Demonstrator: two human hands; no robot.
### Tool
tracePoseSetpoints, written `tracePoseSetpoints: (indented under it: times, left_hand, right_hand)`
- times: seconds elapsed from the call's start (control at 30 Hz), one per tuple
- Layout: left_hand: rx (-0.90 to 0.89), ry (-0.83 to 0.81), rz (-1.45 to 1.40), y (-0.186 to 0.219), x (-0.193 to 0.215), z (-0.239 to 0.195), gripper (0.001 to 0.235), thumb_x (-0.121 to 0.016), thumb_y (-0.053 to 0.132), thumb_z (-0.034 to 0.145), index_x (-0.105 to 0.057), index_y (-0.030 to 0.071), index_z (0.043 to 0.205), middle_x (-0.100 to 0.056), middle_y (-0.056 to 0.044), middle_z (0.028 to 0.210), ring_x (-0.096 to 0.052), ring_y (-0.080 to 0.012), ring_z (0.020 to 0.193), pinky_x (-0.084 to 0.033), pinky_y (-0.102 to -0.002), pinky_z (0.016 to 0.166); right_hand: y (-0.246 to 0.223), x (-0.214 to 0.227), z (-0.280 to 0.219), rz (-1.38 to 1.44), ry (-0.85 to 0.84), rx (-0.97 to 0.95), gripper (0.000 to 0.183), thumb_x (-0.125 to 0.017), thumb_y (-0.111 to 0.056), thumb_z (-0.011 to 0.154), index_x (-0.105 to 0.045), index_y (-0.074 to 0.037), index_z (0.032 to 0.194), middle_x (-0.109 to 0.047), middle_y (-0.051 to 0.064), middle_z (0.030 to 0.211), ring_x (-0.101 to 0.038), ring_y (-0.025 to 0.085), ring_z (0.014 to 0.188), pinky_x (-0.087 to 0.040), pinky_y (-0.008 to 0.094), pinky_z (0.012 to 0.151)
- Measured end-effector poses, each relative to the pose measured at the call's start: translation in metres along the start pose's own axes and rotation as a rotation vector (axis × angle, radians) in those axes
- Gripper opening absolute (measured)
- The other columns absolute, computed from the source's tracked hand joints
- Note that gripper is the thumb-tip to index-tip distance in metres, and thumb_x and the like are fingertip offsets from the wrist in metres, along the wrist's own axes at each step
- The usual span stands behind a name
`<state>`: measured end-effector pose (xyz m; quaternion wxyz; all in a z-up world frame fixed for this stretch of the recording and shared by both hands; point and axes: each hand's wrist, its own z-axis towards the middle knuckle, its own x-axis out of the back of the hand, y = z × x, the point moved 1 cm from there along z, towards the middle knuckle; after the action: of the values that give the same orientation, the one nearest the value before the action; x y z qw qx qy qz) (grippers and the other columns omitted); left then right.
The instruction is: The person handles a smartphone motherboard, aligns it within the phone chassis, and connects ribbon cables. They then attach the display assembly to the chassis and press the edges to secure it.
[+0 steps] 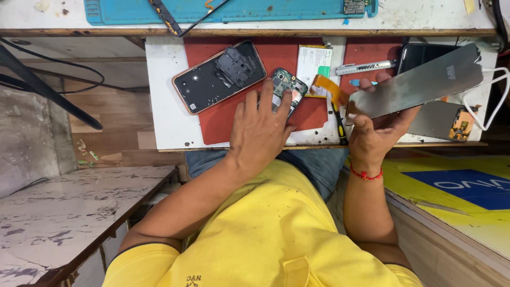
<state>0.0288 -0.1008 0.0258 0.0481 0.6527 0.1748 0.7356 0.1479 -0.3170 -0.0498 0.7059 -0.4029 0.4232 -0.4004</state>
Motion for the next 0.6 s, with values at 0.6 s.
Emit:
tracePoseSetpoints:
  times: [0.6]
  left_hand:
    - [0.068, 0.212, -1.256, -0.018, -0.017, 0.011, 0.051, -0.075, 0.015, 0.089, -0.065, 0.004, 0.138, -0.051, -0.017, 0.151, -0.058, -0.0252, 0.127, -0.051, -0.035, 0.101]
  right_hand:
    - [-0.017, -0.012, -0.001, 0.238, 0.05, -0.075, 0.097, -0.092, -0.035, 0.092, -0.024, -0.019, 0.16, -0.051, 0.016, 0.137, -0.062, 0.028, 0.117, -0.057, 0.044, 0.1]
